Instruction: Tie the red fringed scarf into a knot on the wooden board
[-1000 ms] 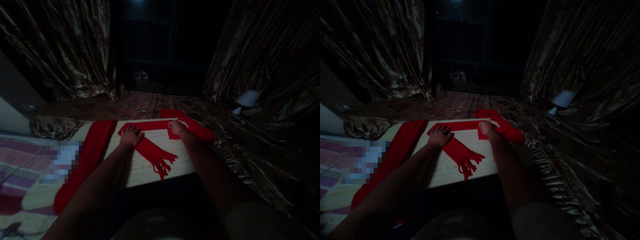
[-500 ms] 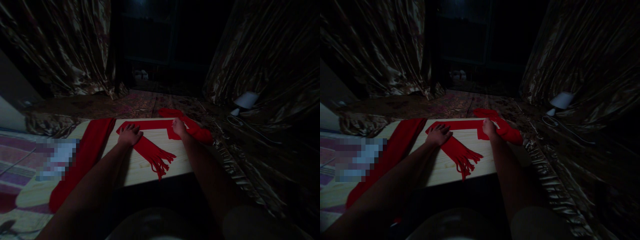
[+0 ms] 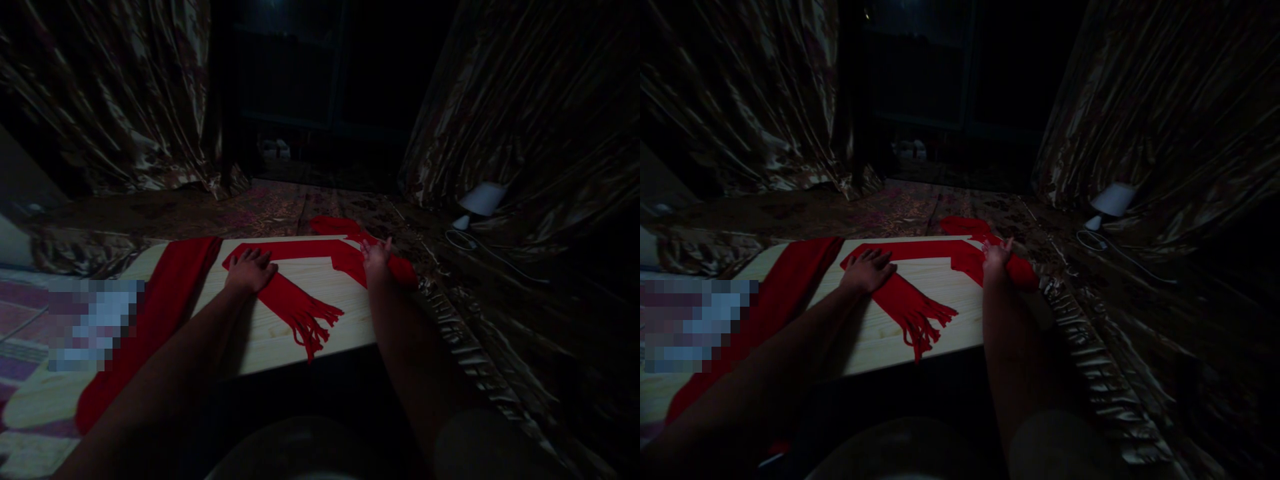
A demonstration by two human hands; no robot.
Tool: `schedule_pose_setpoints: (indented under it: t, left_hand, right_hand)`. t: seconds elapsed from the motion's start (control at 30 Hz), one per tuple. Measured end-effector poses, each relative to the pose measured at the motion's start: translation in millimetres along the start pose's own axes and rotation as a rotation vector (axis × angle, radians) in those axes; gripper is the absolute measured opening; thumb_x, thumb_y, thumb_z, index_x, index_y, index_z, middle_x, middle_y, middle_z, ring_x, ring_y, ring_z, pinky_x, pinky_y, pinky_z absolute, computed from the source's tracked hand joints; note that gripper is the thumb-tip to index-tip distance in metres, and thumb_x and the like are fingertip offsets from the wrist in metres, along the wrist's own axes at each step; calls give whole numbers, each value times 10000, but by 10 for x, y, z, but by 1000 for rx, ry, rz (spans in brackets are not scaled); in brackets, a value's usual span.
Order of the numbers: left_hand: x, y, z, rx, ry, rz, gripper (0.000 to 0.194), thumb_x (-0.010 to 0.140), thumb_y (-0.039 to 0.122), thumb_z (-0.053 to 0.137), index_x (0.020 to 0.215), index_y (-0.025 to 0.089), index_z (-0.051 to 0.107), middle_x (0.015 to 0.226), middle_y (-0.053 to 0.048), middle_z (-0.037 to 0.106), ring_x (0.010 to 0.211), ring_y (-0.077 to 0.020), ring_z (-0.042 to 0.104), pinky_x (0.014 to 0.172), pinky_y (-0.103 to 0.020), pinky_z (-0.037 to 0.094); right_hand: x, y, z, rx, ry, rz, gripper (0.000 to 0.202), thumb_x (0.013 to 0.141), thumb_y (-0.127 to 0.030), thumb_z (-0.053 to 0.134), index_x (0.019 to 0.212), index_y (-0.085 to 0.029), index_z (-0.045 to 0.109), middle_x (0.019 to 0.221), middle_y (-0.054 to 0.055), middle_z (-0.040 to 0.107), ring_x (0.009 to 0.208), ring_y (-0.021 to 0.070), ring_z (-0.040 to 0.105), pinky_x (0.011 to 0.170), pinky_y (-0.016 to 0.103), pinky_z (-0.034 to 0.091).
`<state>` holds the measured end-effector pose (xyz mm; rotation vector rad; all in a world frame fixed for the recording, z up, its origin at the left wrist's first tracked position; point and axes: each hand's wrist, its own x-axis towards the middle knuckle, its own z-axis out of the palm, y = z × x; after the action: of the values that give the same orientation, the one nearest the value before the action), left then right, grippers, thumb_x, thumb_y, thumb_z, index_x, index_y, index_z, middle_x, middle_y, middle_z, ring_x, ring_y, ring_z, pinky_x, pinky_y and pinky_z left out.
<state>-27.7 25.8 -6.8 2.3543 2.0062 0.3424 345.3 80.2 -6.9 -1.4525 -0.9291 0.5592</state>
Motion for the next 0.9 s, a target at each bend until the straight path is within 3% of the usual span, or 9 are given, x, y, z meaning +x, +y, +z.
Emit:
schedule_pose_setpoints:
  t: [0.07,0.17,0.3,0.37,0.43,0.53,0.73,0.83,0.9]
  left_hand:
    - [1,1,-1,-1,-8,1,691,958,620,276,1534,272,431,1616,-107,356,1499,-349,255,1160,-636,191]
    - [4,5,-7,0,-21,-6,695,954,624,287,1538,273,424,1619,-105,349,1498,-358,253,1159,-645,186]
    - [-2,9,-15,-1,-23,-7,694,955,622,290,1542,273,417,1618,-108,349,1497,-356,258,1162,-640,185]
    - [-6,8,-16,1,-17,-5,691,956,621,288,1538,274,424,1614,-106,360,1496,-355,262,1166,-630,185]
    - [-8,7,-14,-1,-13,-7,691,955,626,287,1537,282,426,1614,-98,362,1497,-356,259,1168,-624,186]
    - [-4,3,-4,-9,-11,-10,695,953,631,282,1540,287,419,1620,-92,352,1503,-355,249,1166,-631,191]
    - [5,-4,8,-22,-15,-15,700,949,635,295,1536,278,427,1623,-97,343,1504,-364,244,1163,-645,186]
    - [5,0,4,-29,-18,-16,694,950,627,301,1538,279,424,1626,-97,336,1504,-358,246,1166,-641,177]
    - [5,4,0,-30,-18,-21,692,948,627,305,1537,283,424,1626,-95,338,1504,-357,244,1168,-637,175]
  right_hand:
    - [-31,-24,16,-170,-81,-28,534,902,-221,369,1430,-281,419,1315,111,563,1085,162,676,775,279,571]
    - [-89,-86,81,-183,-74,45,554,887,-153,386,1440,-186,405,1262,159,617,1040,155,690,752,253,566]
    - [-154,-171,188,-233,-117,68,366,867,-150,478,1213,-123,595,1068,145,715,869,158,702,707,238,549]
    - [-185,-220,226,-324,-170,-8,249,838,-160,543,1049,-145,675,971,102,742,837,170,698,711,243,540]
    - [-230,-287,247,-494,-265,-147,152,817,-169,593,909,-171,714,915,61,754,831,168,693,729,233,518]
    - [-333,-428,246,-741,-506,-311,85,811,-217,663,807,-177,737,849,29,757,775,150,679,687,207,468]
    - [-505,-757,183,-1153,-774,-377,423,920,-492,580,704,-162,734,680,52,704,604,150,603,579,249,394]
    - [-552,-853,151,-1284,-917,-353,292,857,-428,668,752,-171,756,738,63,726,653,173,627,613,258,419]
    - [-592,-880,134,-1312,-891,-432,152,817,-312,706,830,-177,775,859,86,753,794,208,659,719,271,455]
